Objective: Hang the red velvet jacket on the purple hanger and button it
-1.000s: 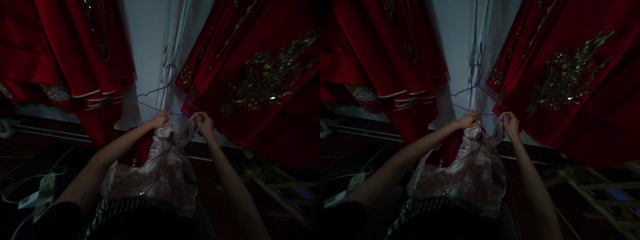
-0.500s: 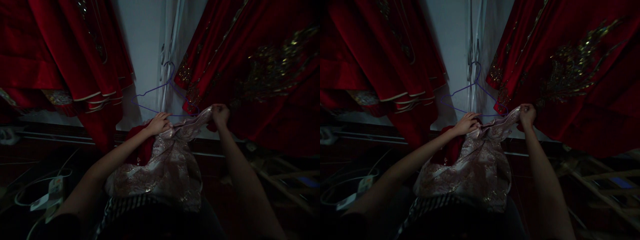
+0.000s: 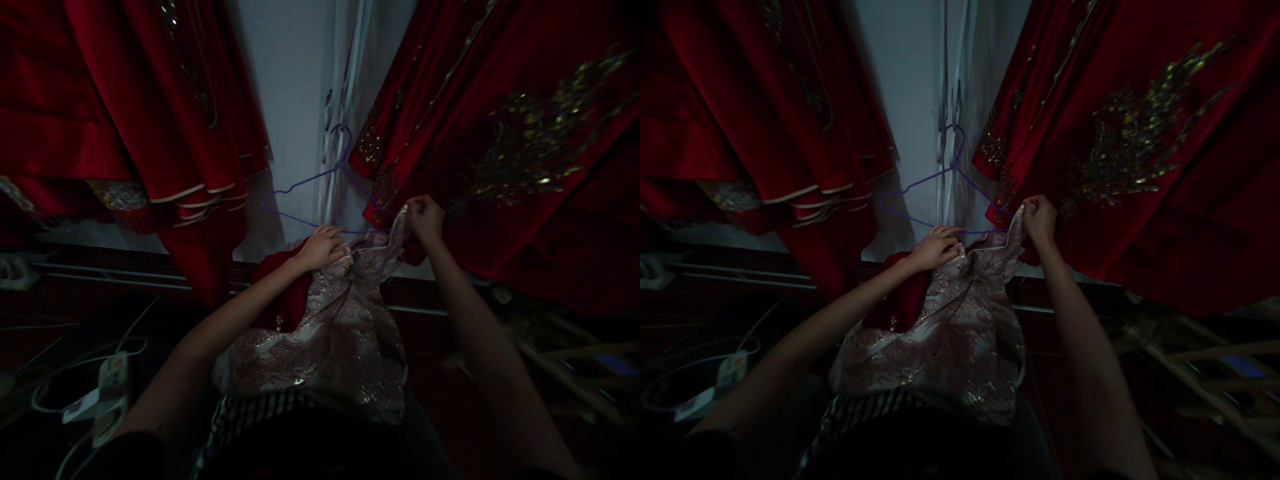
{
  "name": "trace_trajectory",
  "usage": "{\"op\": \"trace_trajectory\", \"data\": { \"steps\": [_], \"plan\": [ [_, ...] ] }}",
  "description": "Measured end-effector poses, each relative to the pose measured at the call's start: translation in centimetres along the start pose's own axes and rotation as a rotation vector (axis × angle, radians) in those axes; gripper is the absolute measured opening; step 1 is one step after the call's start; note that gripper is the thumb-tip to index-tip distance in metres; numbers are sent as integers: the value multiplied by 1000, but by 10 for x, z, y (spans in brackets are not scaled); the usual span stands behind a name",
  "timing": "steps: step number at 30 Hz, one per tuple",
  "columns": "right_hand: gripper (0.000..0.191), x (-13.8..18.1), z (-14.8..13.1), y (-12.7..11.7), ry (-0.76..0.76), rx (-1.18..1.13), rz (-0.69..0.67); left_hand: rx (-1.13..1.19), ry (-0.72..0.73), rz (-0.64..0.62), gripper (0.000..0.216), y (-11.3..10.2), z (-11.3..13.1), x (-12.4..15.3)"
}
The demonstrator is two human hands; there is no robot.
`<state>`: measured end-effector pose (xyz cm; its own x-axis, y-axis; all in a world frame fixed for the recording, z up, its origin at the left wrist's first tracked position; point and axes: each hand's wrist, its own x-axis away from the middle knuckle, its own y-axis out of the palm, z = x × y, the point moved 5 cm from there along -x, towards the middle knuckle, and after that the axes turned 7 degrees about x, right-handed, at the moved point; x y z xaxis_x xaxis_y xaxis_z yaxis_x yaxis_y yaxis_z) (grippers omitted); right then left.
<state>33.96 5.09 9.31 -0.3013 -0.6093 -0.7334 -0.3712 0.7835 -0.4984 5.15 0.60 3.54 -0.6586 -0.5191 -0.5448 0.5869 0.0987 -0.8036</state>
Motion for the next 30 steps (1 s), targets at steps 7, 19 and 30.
{"op": "trace_trajectory", "data": {
  "steps": [7,19,30],
  "plan": [
    [25,-2,45,-16,98,114,39,-18,3,23,30,-1,-1,1],
    [22,-7,-42,1,-170,-16,-3,127,6,51,27,10,4,-15],
    [28,18,-65,20,-163,-120,-82,110,-232,240,30,-31,-38,-10]
  ]
}}
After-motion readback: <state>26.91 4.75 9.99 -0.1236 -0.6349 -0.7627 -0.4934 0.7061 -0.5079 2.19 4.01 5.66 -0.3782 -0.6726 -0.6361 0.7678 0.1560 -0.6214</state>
